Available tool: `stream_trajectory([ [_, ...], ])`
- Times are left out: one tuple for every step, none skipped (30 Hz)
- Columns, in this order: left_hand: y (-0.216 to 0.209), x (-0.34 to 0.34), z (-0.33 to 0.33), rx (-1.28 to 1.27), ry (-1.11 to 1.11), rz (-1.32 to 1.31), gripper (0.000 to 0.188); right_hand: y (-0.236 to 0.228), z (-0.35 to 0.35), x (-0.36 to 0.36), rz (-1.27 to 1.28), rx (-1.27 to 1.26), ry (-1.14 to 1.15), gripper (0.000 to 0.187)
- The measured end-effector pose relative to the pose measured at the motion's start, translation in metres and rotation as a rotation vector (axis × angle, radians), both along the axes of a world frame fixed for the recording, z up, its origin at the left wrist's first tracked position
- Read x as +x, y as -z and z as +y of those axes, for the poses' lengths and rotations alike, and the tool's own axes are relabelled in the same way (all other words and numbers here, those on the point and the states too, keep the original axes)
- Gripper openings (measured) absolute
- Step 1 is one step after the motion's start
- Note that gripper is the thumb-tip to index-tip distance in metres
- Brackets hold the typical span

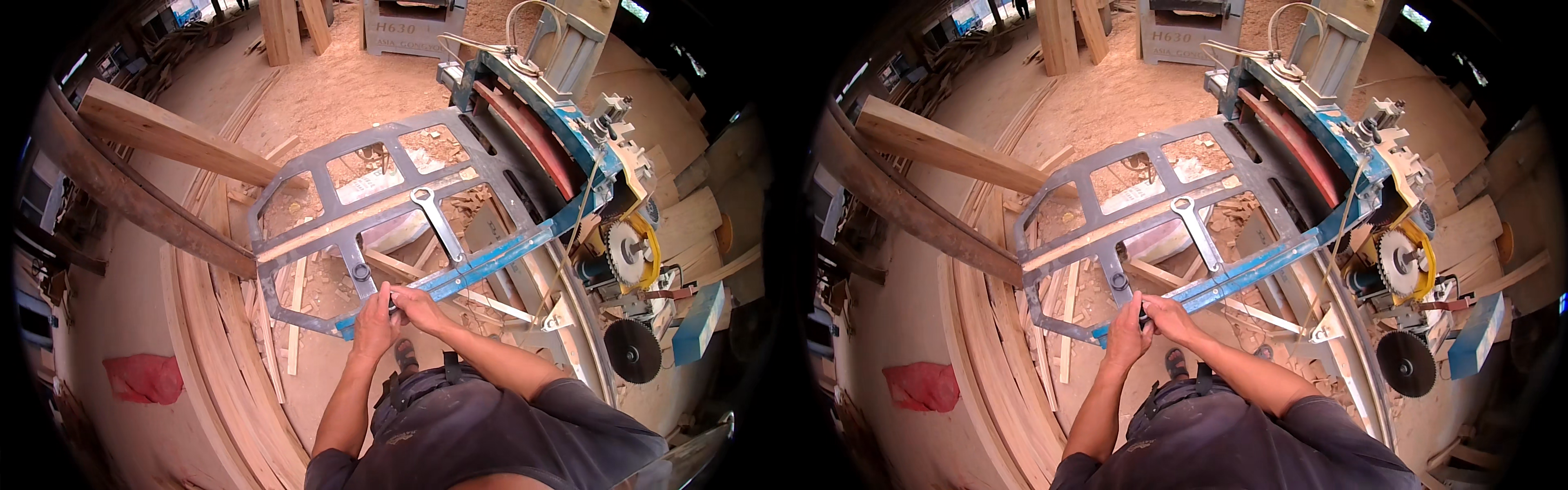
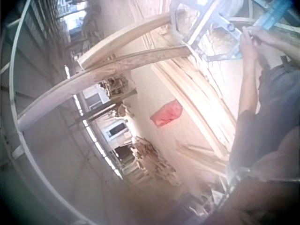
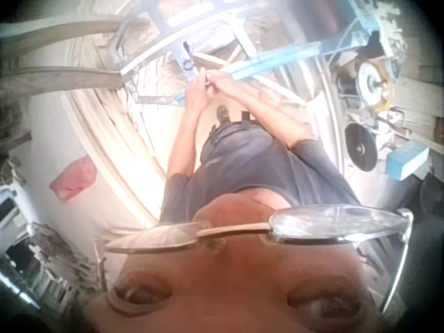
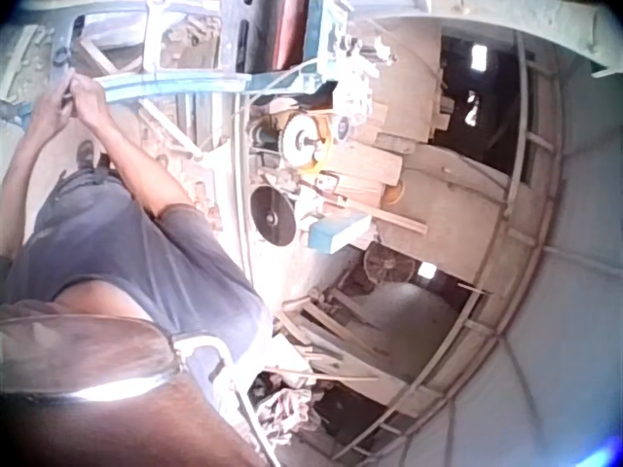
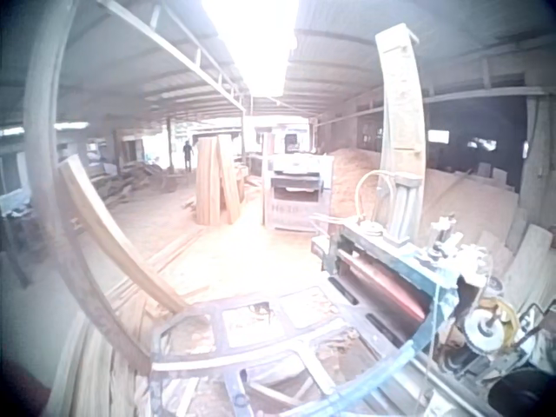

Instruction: The person removes a circular saw blade from a woodworking machine, places it on a metal frame, and then reinstalls it using a wrench. The person also handles a small piece of wood and a power cord during the process.

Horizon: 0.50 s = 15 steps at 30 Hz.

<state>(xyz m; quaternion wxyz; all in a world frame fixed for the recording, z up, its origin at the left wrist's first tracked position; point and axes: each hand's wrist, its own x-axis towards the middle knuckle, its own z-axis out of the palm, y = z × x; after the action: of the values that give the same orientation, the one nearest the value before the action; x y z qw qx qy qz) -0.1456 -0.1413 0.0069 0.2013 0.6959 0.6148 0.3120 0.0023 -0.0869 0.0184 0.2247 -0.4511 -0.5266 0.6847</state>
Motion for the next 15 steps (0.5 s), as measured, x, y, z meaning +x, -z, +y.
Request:
stream_trajectory([
  [0.0,-0.002,0.0,0.013,0.012,0.009,0.077,-0.002,-0.001,-0.001,-0.011,0.006,0.004,0.039],
  [-0.002,-0.006,0.005,0.028,0.019,0.017,0.077,-0.005,0.001,-0.001,-0.026,0.03,0.049,0.04],
  [-0.002,-0.011,0.0,0.027,-0.003,0.022,0.076,-0.005,-0.001,-0.002,-0.044,0.041,0.065,0.042],
  [-0.007,-0.013,-0.005,0.054,-0.021,0.027,0.074,-0.004,-0.004,-0.003,-0.063,0.041,0.058,0.043],
  [-0.01,-0.016,-0.009,0.068,-0.055,0.033,0.071,-0.003,-0.006,0.001,-0.081,0.055,0.058,0.043],
  [-0.007,-0.02,-0.013,0.07,-0.119,0.015,0.068,-0.005,-0.008,0.016,-0.096,0.073,0.078,0.043],
  [-0.005,-0.022,-0.016,0.066,-0.177,-0.003,0.065,-0.01,-0.009,0.034,-0.114,0.083,0.114,0.044],
  [-0.007,-0.029,-0.017,0.074,-0.216,-0.032,0.062,-0.012,-0.013,0.053,-0.133,0.081,0.152,0.044],
  [-0.006,-0.039,-0.021,0.122,-0.287,-0.026,0.062,-0.014,-0.02,0.071,-0.154,0.068,0.18,0.045],
  [-0.002,-0.055,-0.028,0.142,-0.369,-0.017,0.063,-0.01,-0.028,0.091,-0.16,0.074,0.227,0.044],
  [0.001,-0.068,-0.034,0.174,-0.442,-0.009,0.065,-0.007,-0.037,0.111,-0.181,0.023,0.249,0.043],
  [0.004,-0.083,-0.041,0.164,-0.537,0.032,0.065,-0.002,-0.045,0.131,-0.232,-0.021,0.27,0.042],
  [0.007,-0.1,-0.049,0.159,-0.623,0.07,0.065,0.003,-0.054,0.148,-0.265,-0.074,0.315,0.039],
  [0.009,-0.116,-0.055,0.157,-0.706,0.11,0.065,0.005,-0.066,0.16,-0.278,-0.115,0.328,0.038],
  [0.011,-0.13,-0.057,0.152,-0.758,0.128,0.065,0.005,-0.075,0.17,-0.291,-0.152,0.349,0.036],
])
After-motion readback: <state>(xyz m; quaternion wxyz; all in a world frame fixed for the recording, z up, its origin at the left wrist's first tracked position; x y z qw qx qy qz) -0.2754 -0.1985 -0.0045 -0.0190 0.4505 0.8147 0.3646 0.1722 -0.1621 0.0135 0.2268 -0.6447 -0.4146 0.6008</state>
